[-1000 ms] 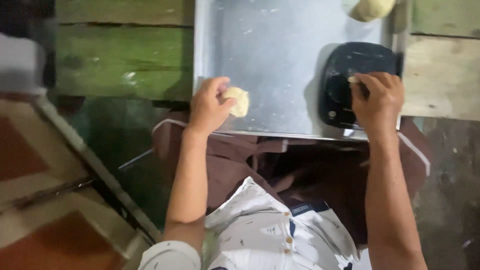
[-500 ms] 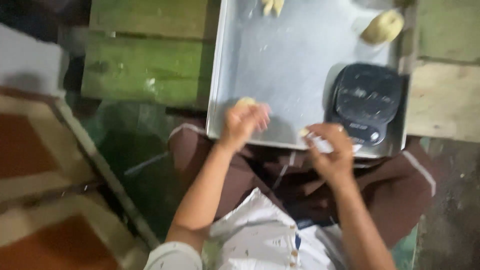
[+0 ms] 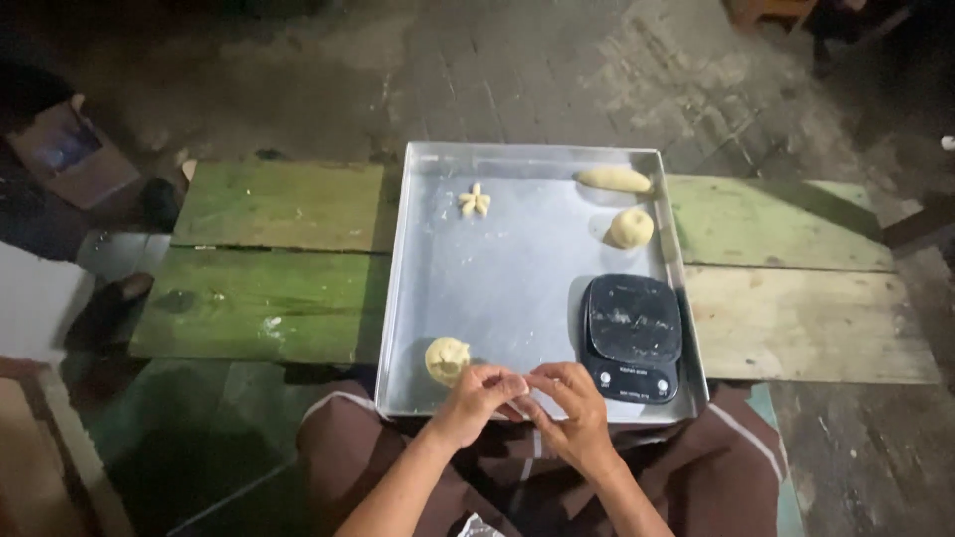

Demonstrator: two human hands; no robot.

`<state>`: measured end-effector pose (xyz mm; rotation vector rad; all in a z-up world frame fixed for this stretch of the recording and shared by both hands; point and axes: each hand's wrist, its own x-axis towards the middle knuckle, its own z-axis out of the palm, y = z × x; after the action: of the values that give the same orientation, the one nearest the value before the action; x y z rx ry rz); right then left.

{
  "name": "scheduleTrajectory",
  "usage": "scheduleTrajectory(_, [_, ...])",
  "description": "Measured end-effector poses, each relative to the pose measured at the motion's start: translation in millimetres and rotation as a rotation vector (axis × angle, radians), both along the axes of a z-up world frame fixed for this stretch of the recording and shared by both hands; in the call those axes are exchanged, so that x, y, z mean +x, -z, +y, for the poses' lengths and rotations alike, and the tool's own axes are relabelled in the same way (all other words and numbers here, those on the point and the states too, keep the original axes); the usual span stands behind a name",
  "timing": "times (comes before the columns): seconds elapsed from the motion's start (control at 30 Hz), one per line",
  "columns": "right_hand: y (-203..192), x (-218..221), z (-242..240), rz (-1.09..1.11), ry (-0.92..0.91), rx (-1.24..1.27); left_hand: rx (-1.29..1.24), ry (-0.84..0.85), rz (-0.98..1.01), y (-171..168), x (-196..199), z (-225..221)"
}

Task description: Shaping small pieces of dough into decorative flower patterns on a metal tray in a bakery setting

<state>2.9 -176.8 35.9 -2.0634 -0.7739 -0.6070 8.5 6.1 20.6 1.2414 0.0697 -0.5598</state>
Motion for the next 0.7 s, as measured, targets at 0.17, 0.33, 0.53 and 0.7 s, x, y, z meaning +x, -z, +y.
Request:
scheduleTrajectory(0.17, [11, -1, -1, -0.041, 0.002, -0.022, -0.023, -0.097, -0.034, -8, -2, -8])
scheduleTrajectory(0.33, [8, 0, -3, -0.076, 0.01, 0.0, -0.127, 0.019, -0.043, -15, -1, -4])
scheduleTrajectory(0.53, [11, -1, -3, -0.032, -0.041, -0.01, -0.055, 0.011, -0.096, -8, -5, -5])
scheduleTrajectory(0.7, [8, 2, -3, -0.065, -0.022, 0.029, -0.192, 0.023, -0.06, -7, -4, -4])
